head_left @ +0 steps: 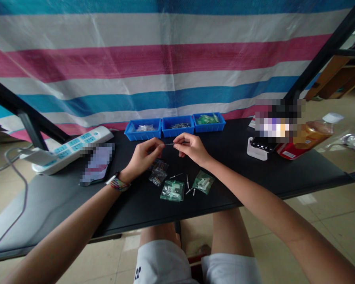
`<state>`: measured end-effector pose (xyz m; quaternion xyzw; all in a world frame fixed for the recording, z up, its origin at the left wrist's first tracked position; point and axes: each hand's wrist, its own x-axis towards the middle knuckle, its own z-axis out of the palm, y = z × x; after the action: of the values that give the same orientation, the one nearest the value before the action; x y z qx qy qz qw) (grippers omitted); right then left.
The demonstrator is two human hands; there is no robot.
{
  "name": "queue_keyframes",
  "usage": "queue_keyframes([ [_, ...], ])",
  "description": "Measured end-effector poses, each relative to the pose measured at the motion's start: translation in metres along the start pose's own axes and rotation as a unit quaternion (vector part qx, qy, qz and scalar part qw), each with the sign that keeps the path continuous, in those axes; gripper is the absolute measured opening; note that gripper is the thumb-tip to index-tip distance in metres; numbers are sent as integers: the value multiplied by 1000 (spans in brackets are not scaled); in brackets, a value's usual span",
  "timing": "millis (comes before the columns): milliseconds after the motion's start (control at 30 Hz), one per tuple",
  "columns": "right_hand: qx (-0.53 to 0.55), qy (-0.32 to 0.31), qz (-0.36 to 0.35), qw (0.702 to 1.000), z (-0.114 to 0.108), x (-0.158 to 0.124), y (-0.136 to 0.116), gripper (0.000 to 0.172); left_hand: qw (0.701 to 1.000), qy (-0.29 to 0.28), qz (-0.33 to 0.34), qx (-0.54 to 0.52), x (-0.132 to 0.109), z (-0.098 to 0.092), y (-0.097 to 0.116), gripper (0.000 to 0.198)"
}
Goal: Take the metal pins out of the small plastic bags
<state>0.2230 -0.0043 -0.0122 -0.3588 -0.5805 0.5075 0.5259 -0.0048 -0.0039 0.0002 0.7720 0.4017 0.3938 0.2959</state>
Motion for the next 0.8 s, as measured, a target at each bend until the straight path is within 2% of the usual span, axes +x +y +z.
queue_keyframes([
  [233,3,-7,-14,1000,-1,-2,0,19,1000,1,1,22,1,-1,-4,47],
  [367,1,-17,-10,1000,1,-1,0,20,1000,-2,1,16,0,-2,-7,47],
  [433,-6,-1,-19,1000,-1,4,-1,21,1000,-5,0,10,0,-2,-6,46],
  [500,-23,51,-44,997,-7,13,-2,21,1000,-5,-1,8,1,-3,-3,46],
  [600,-89,150,-89,981,-26,30,0,20,1000,1,3,12,2,-2,0,44],
  [700,-219,164,-127,954,-41,39,5,21,1000,16,-6,12,4,-1,0,41],
  [767,-282,158,-148,935,-42,35,7,18,999,31,-17,4,4,0,-1,38],
  [800,-300,136,-154,932,-39,30,7,17,999,38,-21,0,4,0,-2,37],
])
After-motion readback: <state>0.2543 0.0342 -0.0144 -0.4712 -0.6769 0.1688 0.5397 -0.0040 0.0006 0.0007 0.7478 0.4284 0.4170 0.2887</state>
